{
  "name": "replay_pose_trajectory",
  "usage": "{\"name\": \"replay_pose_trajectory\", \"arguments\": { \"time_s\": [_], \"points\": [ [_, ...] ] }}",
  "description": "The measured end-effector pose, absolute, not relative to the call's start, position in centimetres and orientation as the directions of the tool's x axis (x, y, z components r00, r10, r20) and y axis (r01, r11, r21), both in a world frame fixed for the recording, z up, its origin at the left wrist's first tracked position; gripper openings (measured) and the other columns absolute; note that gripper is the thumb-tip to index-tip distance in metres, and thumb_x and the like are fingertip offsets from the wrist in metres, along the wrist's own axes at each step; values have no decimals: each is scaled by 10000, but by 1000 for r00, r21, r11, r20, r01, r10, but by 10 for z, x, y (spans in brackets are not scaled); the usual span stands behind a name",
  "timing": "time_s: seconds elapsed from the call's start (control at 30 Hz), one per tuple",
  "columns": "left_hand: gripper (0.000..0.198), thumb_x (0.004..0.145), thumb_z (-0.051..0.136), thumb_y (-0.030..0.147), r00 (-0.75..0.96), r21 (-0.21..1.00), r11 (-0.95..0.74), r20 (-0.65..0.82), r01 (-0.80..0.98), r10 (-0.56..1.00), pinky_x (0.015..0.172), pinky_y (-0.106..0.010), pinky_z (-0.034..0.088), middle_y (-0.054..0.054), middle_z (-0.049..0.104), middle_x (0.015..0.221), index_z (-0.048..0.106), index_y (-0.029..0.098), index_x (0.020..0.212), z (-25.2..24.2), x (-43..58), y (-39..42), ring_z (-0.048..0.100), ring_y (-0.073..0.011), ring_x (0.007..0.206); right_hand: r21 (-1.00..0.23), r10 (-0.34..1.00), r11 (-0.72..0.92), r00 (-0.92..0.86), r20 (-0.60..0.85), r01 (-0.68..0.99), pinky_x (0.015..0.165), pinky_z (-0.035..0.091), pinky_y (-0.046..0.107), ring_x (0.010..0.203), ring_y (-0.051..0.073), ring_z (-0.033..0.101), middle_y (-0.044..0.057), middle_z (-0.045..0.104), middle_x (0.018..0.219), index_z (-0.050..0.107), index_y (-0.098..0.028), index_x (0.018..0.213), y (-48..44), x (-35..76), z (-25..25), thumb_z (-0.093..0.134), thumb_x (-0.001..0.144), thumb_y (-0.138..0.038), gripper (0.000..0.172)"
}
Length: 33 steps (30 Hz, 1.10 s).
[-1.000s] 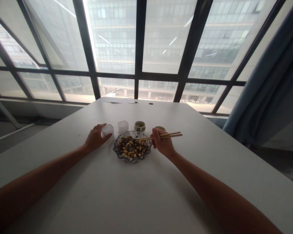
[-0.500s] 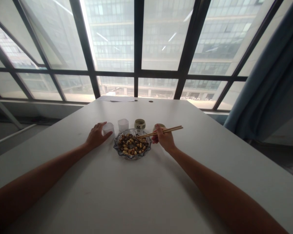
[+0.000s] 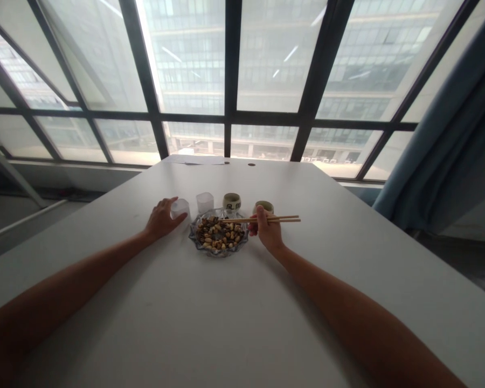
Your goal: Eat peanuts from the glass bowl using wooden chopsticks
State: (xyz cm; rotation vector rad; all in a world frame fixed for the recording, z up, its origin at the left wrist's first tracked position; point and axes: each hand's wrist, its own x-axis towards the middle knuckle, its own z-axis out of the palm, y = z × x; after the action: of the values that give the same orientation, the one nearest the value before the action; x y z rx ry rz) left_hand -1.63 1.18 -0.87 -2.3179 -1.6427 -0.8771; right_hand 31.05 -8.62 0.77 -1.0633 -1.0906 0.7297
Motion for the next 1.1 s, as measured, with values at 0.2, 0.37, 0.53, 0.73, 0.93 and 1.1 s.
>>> {"name": "replay_pose_trajectory", "arguments": {
  "time_s": [0.2, 0.37, 0.53, 0.73, 0.93, 1.1],
  "points": [
    [732, 815, 598, 615, 267, 133, -418, 591, 899, 761, 992, -503, 449, -158, 599, 1281, 447, 190, 1391, 11, -20, 8, 554, -356, 1201, -924, 853, 382, 374, 364, 28, 312, 424, 211, 320, 107, 520, 2, 615, 459, 596, -192, 675, -92, 304, 2, 550, 769, -814, 631],
    [711, 852, 555, 620, 357, 64, -474, 572, 878, 739, 1049, -501, 395, -159, 558, 1408, 460, 174, 1398, 30, 3, 17, 500, -348, 1298, -894, 815, 442, 383, 435, 74, 323, 419, 214, 338, 108, 528, 9, 612, 473, 604, -187, 678, -98, 299, 3, 536, 801, -796, 625],
    [796, 851, 549, 625, 439, 55, -484, 344, 873, 830, 1071, -505, 373, -174, 544, 1445, 392, 147, 1467, 46, 42, 41, 499, -354, 1320, -892, 818, 443, 364, 444, 93, 330, 416, 220, 343, 112, 531, 13, 619, 479, 613, -187, 681, -100, 300, 3, 542, 796, -795, 623],
    [829, 810, 639, 492, 495, 37, -504, 138, 863, 858, 1007, -433, 446, -163, 623, 1340, 337, 136, 1495, 62, 64, 57, 589, -318, 1211, -885, 820, 454, 341, 460, 103, 338, 420, 232, 353, 120, 530, 12, 616, 480, 618, -185, 690, -99, 301, 1, 540, 796, -797, 626],
    [731, 806, 621, 271, 758, -183, -746, 308, 640, 575, 1033, -433, 432, -145, 553, 1388, 359, 177, 1482, 59, 61, 49, 524, -303, 1251, -858, 787, 501, 352, 506, 113, 372, 441, 236, 391, 116, 542, 8, 619, 512, 614, -188, 709, -98, 300, 0, 518, 835, -772, 606],
    [822, 811, 630, 406, 649, -53, -660, 255, 749, 717, 1041, -437, 434, -158, 580, 1371, 284, 162, 1515, 59, 60, 52, 571, -303, 1222, -856, 782, 506, 359, 509, 110, 366, 423, 232, 387, 112, 532, 6, 612, 509, 608, -186, 719, -97, 299, -1, 476, 848, -783, 625]
  ]
}}
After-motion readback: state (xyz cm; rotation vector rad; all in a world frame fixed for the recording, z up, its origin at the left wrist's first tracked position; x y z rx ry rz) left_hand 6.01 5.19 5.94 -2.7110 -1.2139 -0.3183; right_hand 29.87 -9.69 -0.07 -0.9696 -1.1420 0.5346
